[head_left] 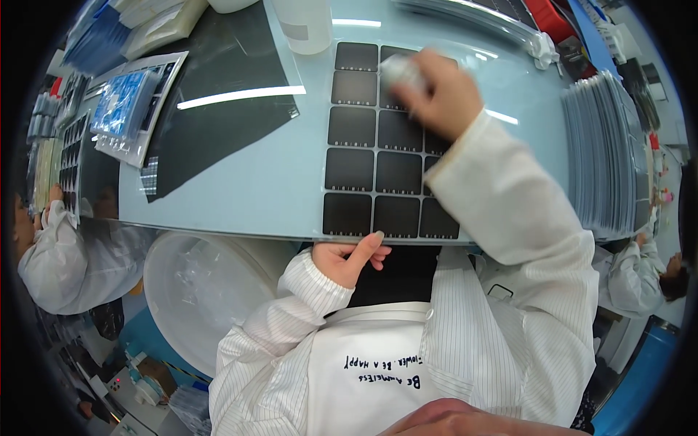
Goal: Cleaning and inspecting glass panels with a grid pattern at a factory workstation.
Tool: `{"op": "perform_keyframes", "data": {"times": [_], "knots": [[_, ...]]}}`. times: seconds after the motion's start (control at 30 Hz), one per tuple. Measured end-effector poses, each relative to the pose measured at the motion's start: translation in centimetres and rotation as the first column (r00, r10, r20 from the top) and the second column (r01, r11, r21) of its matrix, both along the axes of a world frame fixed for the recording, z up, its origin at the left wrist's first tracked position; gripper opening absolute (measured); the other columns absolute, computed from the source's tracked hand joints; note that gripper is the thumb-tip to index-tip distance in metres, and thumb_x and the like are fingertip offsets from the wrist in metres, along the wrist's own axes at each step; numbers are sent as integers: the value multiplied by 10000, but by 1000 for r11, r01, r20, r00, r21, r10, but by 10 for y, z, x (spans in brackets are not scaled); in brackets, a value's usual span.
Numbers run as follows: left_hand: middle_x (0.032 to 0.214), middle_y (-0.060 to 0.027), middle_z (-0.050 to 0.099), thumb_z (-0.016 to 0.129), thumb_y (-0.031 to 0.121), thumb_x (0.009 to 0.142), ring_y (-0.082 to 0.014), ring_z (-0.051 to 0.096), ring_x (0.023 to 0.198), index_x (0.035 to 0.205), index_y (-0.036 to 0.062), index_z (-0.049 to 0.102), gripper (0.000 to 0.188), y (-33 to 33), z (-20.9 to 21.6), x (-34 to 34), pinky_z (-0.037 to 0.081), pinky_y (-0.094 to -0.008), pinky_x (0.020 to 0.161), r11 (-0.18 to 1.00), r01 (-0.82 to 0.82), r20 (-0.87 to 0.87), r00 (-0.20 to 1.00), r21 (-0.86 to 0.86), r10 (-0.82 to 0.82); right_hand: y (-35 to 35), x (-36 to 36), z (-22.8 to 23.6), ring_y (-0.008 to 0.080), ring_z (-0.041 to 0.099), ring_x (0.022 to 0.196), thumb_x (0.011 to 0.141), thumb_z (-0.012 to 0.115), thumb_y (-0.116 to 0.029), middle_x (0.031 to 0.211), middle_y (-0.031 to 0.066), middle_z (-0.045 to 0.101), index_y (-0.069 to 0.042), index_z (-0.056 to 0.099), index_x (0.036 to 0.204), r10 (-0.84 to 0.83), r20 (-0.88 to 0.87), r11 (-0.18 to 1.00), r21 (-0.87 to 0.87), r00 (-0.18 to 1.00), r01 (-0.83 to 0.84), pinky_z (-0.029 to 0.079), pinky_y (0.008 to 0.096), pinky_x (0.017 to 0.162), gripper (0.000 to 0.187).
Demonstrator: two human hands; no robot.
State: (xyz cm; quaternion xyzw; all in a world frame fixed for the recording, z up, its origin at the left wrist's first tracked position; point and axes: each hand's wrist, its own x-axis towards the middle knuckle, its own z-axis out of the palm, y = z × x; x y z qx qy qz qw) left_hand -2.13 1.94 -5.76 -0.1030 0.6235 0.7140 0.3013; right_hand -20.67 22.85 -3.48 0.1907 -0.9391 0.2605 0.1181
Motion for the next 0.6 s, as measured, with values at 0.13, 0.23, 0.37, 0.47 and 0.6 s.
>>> {"op": "perform_keyframes", "data": {"times": [0.13,0.23,0.37,0.47,0.6], "knots": [[724,-109,682,591,329,922,-164,641,620,821,-41,707,401,9,-2,-3,463,-259,592,999,-6,-106,994,-47,1,59,-49,-11,290,629,741,797,682,-300,862,143,627,-12,609,951,-316,-190,939,78,930,335,498,370,682,335],[727,-109,684,605,360,909,-165,641,616,827,-41,709,422,5,-7,3,465,-253,602,993,-86,-131,989,-79,76,-4,0,-11,286,629,770,798,689,-298,858,136,611,-24,603,961,-9,-114,1000,22,993,12,492,360,688,330],[726,-108,685,608,380,904,-159,635,608,824,-37,711,437,6,-11,4,461,-256,598,988,-134,-168,979,-82,119,24,-33,-14,324,623,792,788,686,-336,839,139,626,-29,611,945,-117,-128,992,27,985,122,486,380,690,353],[749,-119,696,644,296,894,-133,615,573,799,-50,705,364,5,-4,-11,507,-255,577,984,-164,-151,977,-69,152,55,-71,-24,322,628,820,790,675,-369,875,152,638,-25,617,940,-294,-239,943,87,925,322,488,393,706,380],[748,-96,688,624,397,890,-145,626,612,835,-27,713,436,2,-14,-8,457,-245,609,974,-214,-161,966,-69,201,-18,-18,-14,311,636,797,797,675,-355,900,145,649,-23,623,957,-208,-106,973,76,972,216,503,379,700,372]]}}
